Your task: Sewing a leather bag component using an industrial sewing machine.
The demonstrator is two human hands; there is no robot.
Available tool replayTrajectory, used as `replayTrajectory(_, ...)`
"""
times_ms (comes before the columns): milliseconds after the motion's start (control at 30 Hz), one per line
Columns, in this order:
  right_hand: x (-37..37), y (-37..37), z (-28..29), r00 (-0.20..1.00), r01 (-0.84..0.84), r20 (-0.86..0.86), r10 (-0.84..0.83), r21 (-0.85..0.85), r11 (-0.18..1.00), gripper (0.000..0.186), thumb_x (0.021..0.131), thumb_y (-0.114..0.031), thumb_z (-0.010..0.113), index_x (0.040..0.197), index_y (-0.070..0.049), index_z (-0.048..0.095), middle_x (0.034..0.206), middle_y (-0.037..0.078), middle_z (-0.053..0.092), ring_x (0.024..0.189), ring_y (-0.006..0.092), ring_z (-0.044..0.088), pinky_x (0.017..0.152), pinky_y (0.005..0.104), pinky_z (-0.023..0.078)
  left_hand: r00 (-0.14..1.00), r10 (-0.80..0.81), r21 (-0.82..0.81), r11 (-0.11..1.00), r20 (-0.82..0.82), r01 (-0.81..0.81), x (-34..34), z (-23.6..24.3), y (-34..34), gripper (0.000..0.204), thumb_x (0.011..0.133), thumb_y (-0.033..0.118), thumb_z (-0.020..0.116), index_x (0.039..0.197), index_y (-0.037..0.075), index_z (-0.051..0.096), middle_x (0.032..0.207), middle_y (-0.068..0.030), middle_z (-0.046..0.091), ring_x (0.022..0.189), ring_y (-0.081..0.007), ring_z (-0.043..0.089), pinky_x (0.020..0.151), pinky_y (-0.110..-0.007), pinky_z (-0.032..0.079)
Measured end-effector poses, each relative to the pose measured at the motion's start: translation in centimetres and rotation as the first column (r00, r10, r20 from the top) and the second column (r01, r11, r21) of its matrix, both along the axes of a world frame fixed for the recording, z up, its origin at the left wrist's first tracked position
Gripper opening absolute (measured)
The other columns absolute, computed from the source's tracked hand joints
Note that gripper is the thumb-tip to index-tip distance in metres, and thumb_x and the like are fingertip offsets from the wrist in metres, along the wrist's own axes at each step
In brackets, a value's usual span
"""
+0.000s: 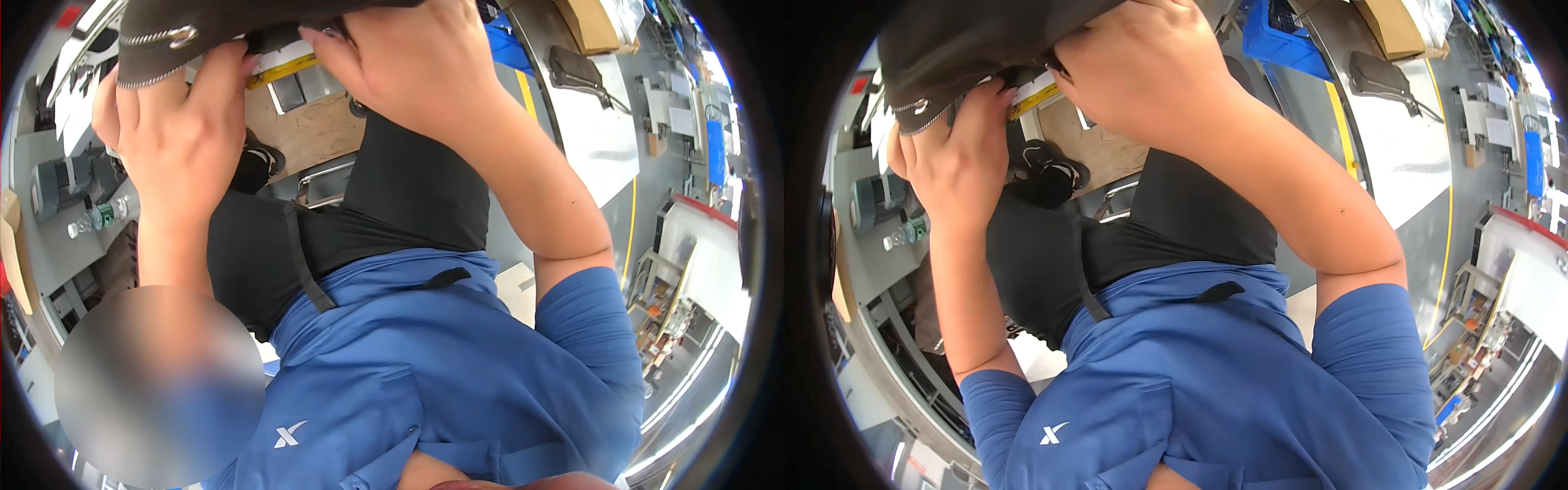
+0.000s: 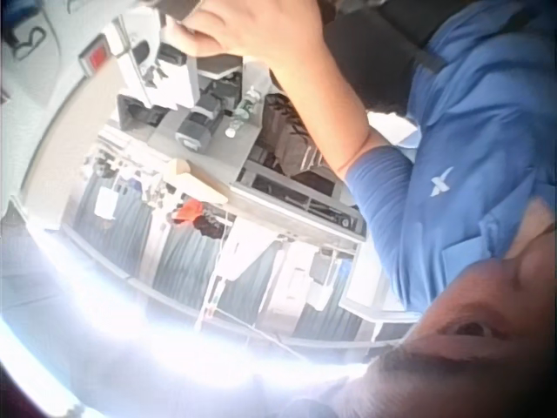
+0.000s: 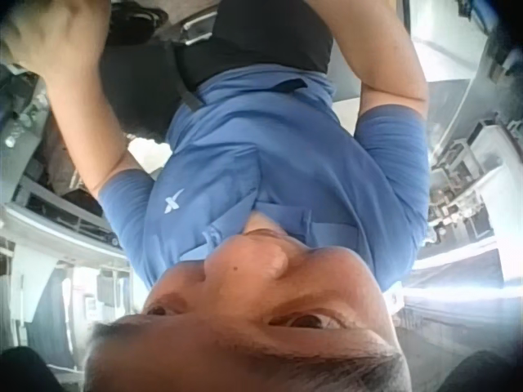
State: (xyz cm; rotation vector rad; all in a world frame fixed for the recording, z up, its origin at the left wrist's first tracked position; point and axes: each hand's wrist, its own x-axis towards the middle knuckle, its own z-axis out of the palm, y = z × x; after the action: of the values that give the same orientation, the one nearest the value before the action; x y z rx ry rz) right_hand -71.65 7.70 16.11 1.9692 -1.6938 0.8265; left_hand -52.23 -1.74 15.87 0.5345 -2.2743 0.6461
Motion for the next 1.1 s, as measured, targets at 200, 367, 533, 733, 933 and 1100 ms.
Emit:
replayTrajectory(200, -0.5, 0.2, 0.5, 1.000, -0.005, 0.017, 0.001, 0.210, 0.978, 0.023, 0.082, -0.017, 0.059, 0.097, -0.003, 0.070, 0.109, 0.017, 0.066, 0.112, 0.0361, 0.057, 0.100, 0.0479, 0.041, 0.994, 0.074, 0.052, 0.996, 0.083, -0.079, 0.4, -0.7, 0.4, 0.012, 0.083, 0.027, 0.079, 0.094, 0.023, 0.075, 0.104, 0.0030, 0.064, 0.100, -0.0207, 0.056, 0.093, -0.035, 0.034)
replayTrajectory(367, -0.8, -0.9, -0.8, 0.990, -0.077, 0.125, 0.069, 0.059, 0.995, 0.022, 0.082, -0.012, 0.057, 0.095, -0.001, 0.070, 0.109, 0.019, 0.065, 0.112, 0.0383, 0.057, 0.102, 0.0491, 0.040, 0.995, 0.044, 0.035, 0.998, 0.087, -0.047, 0.7, -0.9, -0.1, 0.011, 0.083, 0.025, 0.078, 0.094, 0.022, 0.075, 0.103, 0.0015, 0.063, 0.099, -0.0226, 0.056, 0.091, -0.036, 0.034)
replayTrajectory(533, -0.6, -1.3, -1.6, 0.980, -0.155, 0.089, 0.175, -0.195, 0.968, 0.023, 0.081, -0.014, 0.060, 0.096, 0.000, 0.070, 0.109, 0.020, 0.064, 0.114, 0.0405, 0.056, 0.105, 0.0514, 0.039, 0.998, 0.014, -0.003, 1.000, 0.066, -0.014, 1.1, -1.4, -0.7, 0.008, 0.085, 0.022, 0.076, 0.093, 0.018, 0.075, 0.101, -0.0014, 0.062, 0.097, -0.0243, 0.056, 0.087, -0.037, 0.036)
replayTrajectory(733, -1.0, -0.5, -1.4, 0.989, -0.133, 0.064, 0.132, 0.006, 0.991, 0.027, 0.078, -0.019, 0.067, 0.096, 0.000, 0.071, 0.107, 0.019, 0.065, 0.113, 0.0402, 0.056, 0.105, 0.0529, 0.038, 1.000, 0.007, 0.011, 1.000, -0.020, -0.006, 1.4, -2.5, -1.4, 0.015, 0.079, 0.016, 0.076, 0.092, 0.023, 0.076, 0.112, -0.0001, 0.063, 0.101, -0.0259, 0.054, 0.095, -0.037, 0.033)
replayTrajectory(933, -0.8, -2.0, -2.2, 0.929, -0.274, 0.168, 0.329, -0.285, 0.918, 0.022, 0.080, -0.015, 0.063, 0.094, 0.000, 0.071, 0.104, 0.019, 0.066, 0.110, 0.0390, 0.058, 0.104, 0.0519, 0.039, 0.999, -0.015, -0.006, 1.000, -0.038, 0.015, 1.6, -2.6, -1.5, 0.008, 0.084, 0.017, 0.075, 0.092, 0.019, 0.076, 0.115, -0.0058, 0.064, 0.100, -0.0281, 0.054, 0.091, -0.038, 0.036)
replayTrajectory(1100, -0.8, -0.5, -0.7, 0.944, -0.239, 0.226, 0.241, -0.035, 0.970, 0.021, 0.081, -0.014, 0.062, 0.094, 0.001, 0.070, 0.101, 0.020, 0.066, 0.105, 0.0382, 0.060, 0.099, 0.0499, 0.042, 0.988, -0.130, 0.058, 0.989, -0.084, 0.135, 0.6, -1.6, -1.4, 0.009, 0.088, 0.019, 0.074, 0.091, 0.010, 0.076, 0.105, -0.0103, 0.065, 0.098, -0.0312, 0.060, 0.087, -0.040, 0.044)
